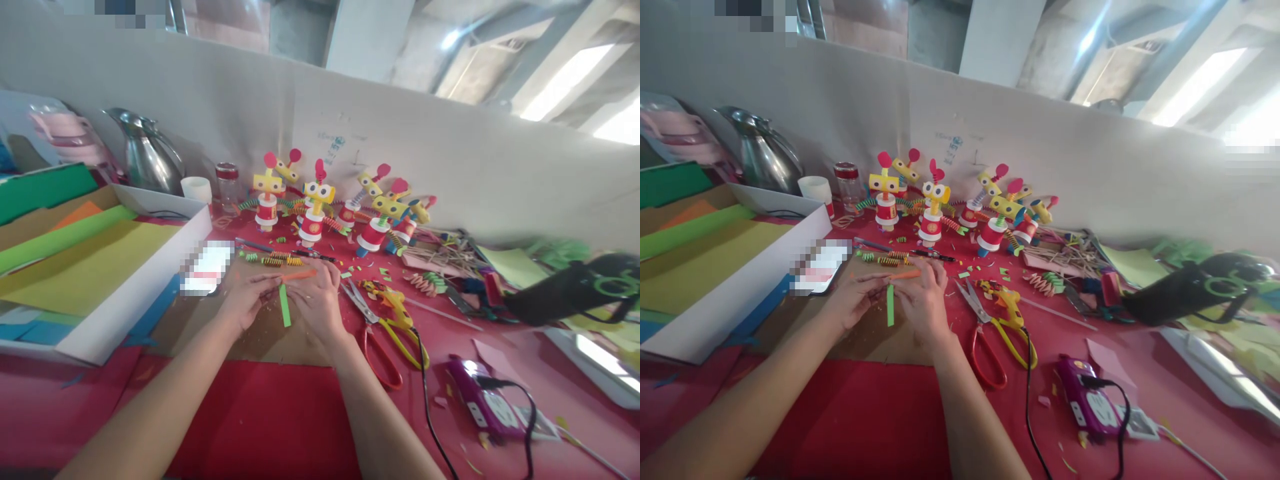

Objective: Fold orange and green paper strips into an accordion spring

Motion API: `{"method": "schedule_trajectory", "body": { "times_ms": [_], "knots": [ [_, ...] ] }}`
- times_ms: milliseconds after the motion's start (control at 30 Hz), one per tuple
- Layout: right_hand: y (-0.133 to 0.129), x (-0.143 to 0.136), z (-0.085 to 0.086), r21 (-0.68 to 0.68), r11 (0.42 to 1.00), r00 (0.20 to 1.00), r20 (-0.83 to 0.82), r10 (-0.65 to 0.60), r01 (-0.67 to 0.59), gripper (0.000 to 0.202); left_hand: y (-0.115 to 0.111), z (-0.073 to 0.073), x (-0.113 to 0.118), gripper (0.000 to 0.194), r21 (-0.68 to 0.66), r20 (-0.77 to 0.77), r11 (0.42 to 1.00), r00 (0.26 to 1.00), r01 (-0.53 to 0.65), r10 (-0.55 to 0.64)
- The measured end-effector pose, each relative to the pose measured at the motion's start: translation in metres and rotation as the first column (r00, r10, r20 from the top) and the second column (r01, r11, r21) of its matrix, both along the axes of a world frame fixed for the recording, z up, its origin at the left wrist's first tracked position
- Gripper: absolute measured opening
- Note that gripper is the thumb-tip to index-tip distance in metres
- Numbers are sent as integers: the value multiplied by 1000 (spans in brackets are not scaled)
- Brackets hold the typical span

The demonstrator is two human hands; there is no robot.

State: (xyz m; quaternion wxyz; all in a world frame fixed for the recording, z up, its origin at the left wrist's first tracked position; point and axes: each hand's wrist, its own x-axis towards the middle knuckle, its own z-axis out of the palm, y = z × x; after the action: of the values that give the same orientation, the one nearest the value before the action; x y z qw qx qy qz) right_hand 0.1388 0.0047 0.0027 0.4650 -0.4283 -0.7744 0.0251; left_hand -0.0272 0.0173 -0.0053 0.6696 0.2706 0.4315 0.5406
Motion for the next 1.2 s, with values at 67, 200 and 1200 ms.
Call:
{"method": "schedule_trajectory", "body": {
  "times_ms": [67, 200, 1200],
  "knots": [
    [1, -2, -5, 13, 1000, 1000, 20, -4, 4, 20, -1, 2, 0, 28, -9, -18, 1000, 1000, 10, -10],
    [3, -3, -10, 18, 1000, 999, 26, -21, 21, 18, -2, 3, 1, 30, 8, -34, 1000, 999, 14, -14],
    [0, -12, -6, -153, 979, 957, -234, -170, 136, 3, -9, -4, 9, 31, 256, -209, 963, 977, 86, -32]
  ]
}}
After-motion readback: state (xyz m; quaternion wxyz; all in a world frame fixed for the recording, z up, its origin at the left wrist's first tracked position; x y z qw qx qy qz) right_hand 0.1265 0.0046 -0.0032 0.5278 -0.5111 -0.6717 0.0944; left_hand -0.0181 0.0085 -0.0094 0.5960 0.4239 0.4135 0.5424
